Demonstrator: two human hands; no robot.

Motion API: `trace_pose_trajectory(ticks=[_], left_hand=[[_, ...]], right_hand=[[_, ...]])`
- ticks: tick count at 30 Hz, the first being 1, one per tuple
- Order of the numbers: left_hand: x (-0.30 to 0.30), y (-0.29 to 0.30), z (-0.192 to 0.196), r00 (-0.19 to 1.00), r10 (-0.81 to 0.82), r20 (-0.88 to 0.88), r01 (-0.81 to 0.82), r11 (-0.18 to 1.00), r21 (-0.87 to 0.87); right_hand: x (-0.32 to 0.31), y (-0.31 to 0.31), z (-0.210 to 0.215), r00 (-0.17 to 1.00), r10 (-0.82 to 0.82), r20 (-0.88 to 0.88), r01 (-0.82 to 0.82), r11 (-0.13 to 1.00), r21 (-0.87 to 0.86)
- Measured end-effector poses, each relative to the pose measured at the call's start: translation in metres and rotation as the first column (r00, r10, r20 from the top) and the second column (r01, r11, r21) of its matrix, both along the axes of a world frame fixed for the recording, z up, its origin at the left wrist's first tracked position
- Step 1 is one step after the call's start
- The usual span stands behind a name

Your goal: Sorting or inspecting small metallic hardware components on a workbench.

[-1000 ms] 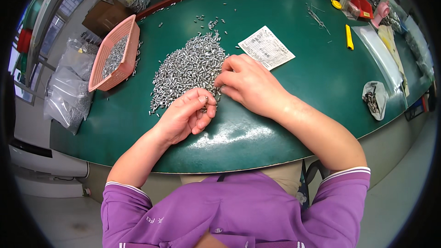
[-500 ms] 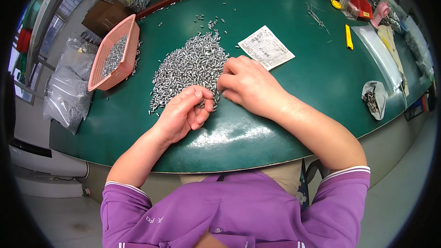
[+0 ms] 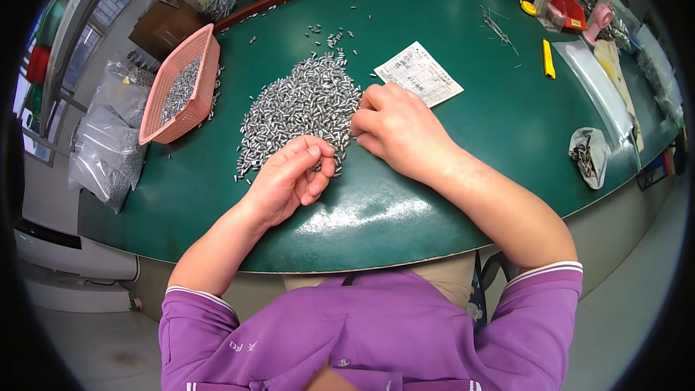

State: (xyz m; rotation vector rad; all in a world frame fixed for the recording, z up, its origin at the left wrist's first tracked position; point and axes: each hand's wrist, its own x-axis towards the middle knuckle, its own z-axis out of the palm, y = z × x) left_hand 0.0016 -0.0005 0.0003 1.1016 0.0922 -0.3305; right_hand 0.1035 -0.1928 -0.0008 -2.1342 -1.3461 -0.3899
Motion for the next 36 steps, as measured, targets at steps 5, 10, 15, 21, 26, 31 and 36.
trace_pose_trajectory(ticks=[5, 10, 15, 21, 26, 31, 36], left_hand=[[0.000, 0.002, 0.000, 0.999, -0.044, 0.011, 0.044, 0.999, 0.010], [0.000, 0.001, -0.001, 0.999, -0.035, -0.015, 0.035, 0.998, 0.051], [-0.001, -0.004, 0.004, 0.999, -0.037, -0.022, 0.039, 0.995, 0.090], [-0.002, -0.002, 0.000, 0.999, -0.034, -0.008, 0.034, 0.996, 0.084], [-0.001, -0.001, 0.002, 0.999, -0.049, 0.005, 0.049, 0.997, 0.064], [-0.001, 0.002, -0.001, 0.998, -0.062, 0.019, 0.063, 0.998, -0.020], [0.000, 0.005, -0.002, 0.999, -0.038, -0.001, 0.037, 0.996, -0.081]], right_hand=[[-0.002, 0.001, 0.002, 1.000, 0.025, -0.016, -0.025, 0.999, -0.027], [-0.004, 0.003, 0.000, 0.987, 0.069, -0.145, -0.066, 0.997, 0.029], [-0.010, 0.007, 0.009, 0.896, 0.226, -0.382, -0.164, 0.969, 0.187], [-0.010, 0.007, 0.011, 0.872, 0.267, -0.410, -0.190, 0.957, 0.219], [-0.003, 0.000, 0.011, 0.980, 0.021, -0.200, 0.002, 0.994, 0.113], [0.002, -0.003, -0.003, 0.985, -0.112, -0.132, 0.115, 0.993, 0.019], [0.000, 0.000, -0.004, 0.980, -0.061, -0.189, 0.056, 0.998, -0.031]])
